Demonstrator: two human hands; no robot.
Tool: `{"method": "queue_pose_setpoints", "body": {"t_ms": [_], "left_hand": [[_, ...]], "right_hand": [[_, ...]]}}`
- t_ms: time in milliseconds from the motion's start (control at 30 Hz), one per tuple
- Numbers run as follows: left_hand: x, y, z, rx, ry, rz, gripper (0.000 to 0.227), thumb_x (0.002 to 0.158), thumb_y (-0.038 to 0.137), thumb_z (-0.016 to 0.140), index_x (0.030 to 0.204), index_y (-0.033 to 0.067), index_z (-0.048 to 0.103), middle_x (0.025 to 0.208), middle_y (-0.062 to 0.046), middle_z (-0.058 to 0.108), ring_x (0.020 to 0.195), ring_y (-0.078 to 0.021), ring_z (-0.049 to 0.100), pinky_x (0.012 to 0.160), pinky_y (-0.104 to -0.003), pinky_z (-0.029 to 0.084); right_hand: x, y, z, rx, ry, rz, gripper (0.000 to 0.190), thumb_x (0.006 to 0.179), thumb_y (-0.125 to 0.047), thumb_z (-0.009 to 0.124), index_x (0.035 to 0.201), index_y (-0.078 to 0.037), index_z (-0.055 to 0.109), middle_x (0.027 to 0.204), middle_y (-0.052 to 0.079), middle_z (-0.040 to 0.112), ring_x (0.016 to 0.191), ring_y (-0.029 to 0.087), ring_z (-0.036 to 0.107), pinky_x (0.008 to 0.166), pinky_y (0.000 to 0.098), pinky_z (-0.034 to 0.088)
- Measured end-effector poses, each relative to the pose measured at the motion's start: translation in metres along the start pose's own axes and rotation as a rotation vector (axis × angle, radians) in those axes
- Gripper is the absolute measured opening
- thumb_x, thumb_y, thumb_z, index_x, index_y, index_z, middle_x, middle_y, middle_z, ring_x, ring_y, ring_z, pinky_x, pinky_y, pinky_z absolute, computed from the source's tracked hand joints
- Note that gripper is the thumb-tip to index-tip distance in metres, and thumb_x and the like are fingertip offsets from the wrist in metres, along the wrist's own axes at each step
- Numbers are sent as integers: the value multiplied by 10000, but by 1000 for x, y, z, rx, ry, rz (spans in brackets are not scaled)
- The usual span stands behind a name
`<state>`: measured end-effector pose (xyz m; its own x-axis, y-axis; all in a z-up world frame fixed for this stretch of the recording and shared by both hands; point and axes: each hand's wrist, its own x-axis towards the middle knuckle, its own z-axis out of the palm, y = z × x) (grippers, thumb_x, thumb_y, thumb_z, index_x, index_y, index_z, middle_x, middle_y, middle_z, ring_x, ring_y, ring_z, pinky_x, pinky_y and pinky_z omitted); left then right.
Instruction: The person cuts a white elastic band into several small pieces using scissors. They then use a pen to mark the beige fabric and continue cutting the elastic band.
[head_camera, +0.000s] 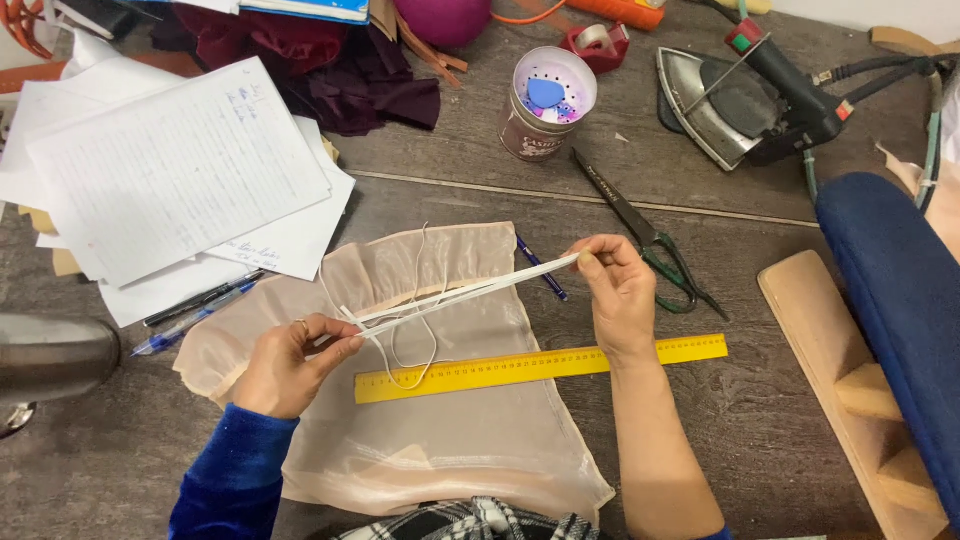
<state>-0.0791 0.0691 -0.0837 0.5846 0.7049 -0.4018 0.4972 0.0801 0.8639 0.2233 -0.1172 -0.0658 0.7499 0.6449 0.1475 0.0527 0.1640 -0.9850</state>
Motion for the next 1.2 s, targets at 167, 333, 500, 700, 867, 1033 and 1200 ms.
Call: {"method": "queue_pose_setpoints", "body": {"t_ms": [167,333,500,700,867,1033,1200], "left_hand": [[-2,5,-1,-2,0,-7,211,756,93,801,940,-1,760,935,-220,753,958,-280,699,862,-380,545],[0,2,0,17,-3,-10,215,753,107,807,943,17,764,933,-204,757,963,-286,698,861,-379,548],[1,-4,1,18,3,-2,214,754,113,808,944,26,764,934,-204,756,965,-295,698,860,-381,544],[-2,6,2,99,3,-18,198,762,136,803,925,30,766,951,-181,763,971,-325,704,871,-409,546],[2,-9,3,202,-12,-24,167,782,176,783,921,84,770,977,-126,767,978,-283,706,878,-388,551],[4,-16,6,255,-9,20,157,769,164,796,875,53,768,957,-150,758,950,-322,720,869,-403,556],[-6,19,26,569,143,315,398,757,247,773,1137,154,698,1290,-224,550,1152,-461,561,933,-506,500]], "right_hand": [[-1,-3,2,0,8,12,82,938,-43,601,932,-12,525,864,134,621,850,172,613,792,261,488],[-2,-6,3,3,13,16,77,940,-42,596,938,-18,523,859,133,623,833,161,609,794,259,485],[-2,-4,2,-4,8,14,64,941,-28,587,939,-11,525,860,150,634,821,156,599,791,272,485],[-5,-10,8,-18,-18,27,56,942,-31,580,942,-16,526,858,149,648,809,137,594,792,257,486],[-11,-19,18,-27,-51,23,65,931,-28,592,930,-7,530,860,165,659,809,137,599,789,261,498],[-14,-30,28,-64,-103,6,61,918,-32,605,919,0,553,851,174,671,802,132,599,780,265,505],[-21,-38,40,-137,-291,-40,51,890,-7,633,870,-14,586,877,120,617,890,176,587,824,297,482]]}}
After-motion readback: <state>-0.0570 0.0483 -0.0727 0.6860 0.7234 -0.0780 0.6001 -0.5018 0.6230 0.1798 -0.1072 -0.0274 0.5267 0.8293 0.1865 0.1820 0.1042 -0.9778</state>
